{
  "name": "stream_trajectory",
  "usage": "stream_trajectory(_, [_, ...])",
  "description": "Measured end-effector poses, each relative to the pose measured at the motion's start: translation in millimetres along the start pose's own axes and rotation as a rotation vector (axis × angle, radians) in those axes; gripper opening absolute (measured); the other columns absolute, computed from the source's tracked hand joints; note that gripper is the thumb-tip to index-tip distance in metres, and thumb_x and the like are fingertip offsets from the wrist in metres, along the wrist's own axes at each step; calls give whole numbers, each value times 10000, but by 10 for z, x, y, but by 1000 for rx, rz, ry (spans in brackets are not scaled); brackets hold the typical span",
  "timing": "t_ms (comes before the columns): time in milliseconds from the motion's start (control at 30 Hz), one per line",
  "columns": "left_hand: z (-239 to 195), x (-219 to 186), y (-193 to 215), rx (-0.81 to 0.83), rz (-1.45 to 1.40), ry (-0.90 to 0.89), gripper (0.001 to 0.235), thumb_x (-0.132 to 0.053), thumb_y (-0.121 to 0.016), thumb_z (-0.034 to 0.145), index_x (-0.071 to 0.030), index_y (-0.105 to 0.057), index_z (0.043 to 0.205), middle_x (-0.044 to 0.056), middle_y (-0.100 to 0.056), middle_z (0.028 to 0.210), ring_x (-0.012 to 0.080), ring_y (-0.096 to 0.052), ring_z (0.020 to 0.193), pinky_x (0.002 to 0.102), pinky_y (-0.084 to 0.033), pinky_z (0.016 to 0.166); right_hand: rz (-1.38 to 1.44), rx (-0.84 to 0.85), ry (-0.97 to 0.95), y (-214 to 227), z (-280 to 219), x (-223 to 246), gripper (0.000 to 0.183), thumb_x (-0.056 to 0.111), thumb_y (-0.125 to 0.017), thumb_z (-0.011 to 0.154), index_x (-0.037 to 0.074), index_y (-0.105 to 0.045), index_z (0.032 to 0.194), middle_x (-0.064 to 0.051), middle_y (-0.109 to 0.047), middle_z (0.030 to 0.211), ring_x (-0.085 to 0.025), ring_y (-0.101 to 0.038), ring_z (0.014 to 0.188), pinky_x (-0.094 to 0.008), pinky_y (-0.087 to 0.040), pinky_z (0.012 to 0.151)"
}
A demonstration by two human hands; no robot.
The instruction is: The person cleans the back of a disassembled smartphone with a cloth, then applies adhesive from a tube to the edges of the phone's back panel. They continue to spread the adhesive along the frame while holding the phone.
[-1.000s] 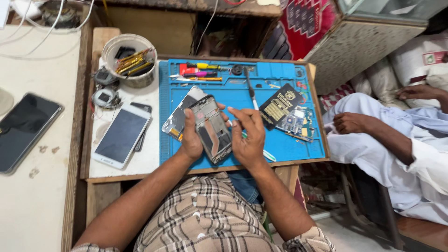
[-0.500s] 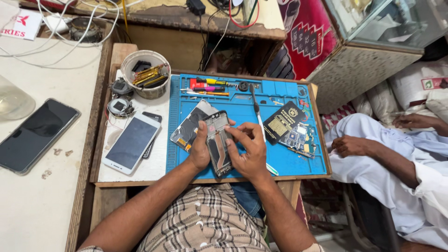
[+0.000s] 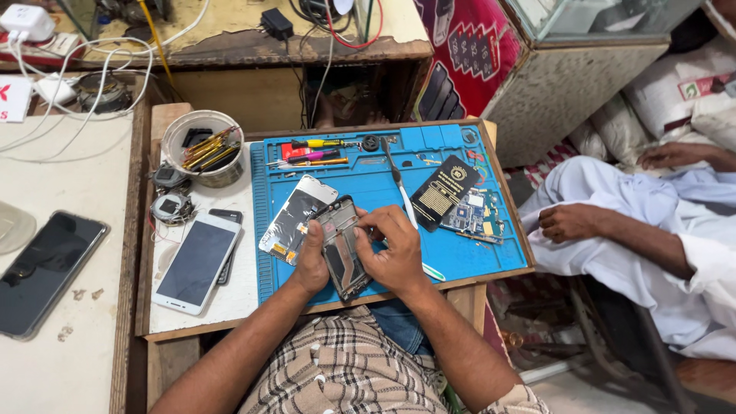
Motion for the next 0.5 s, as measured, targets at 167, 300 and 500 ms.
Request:
stream_trajectory(167, [4,0,49,-58,27,-21,887,-760,-328,980,11,-495,1387,158,-649,1200,267,-663,1164,427,-573,1026,-55,-51,115,76,-7,126,178,7,-740,840,51,-696,1006,-81,-688,966,-197,-682,799,-306,-555,684])
stream_trajectory(300, [-27,24,89,-79,98,-46,900,-783,-351,988,6,-508,1393,138,-627,1158,223,-641,1086,390,-574,956,-147,-88,198,97,-52,164,202,10,-745,787,73,-689,971,-77,-702,938,-264,-676,824,-370,-535,718])
stream_trajectory(500, [9,-38,164,-129,181,-145,910,-826,-370,970,-5,-539,1323,121,-635,1114,223,-664,1047,390,-611,888,47,19,231,-19,-182,198,187,4,-702,822,103,-629,962,-48,-670,917,-199,-697,833,-347,-564,766])
Point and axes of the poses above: each hand's wrist, its own z-axis towards the middle knuckle, its own y-axis out of the back of the hand, x = y × z, the point moved 7 cm from there along z, towards the middle knuckle
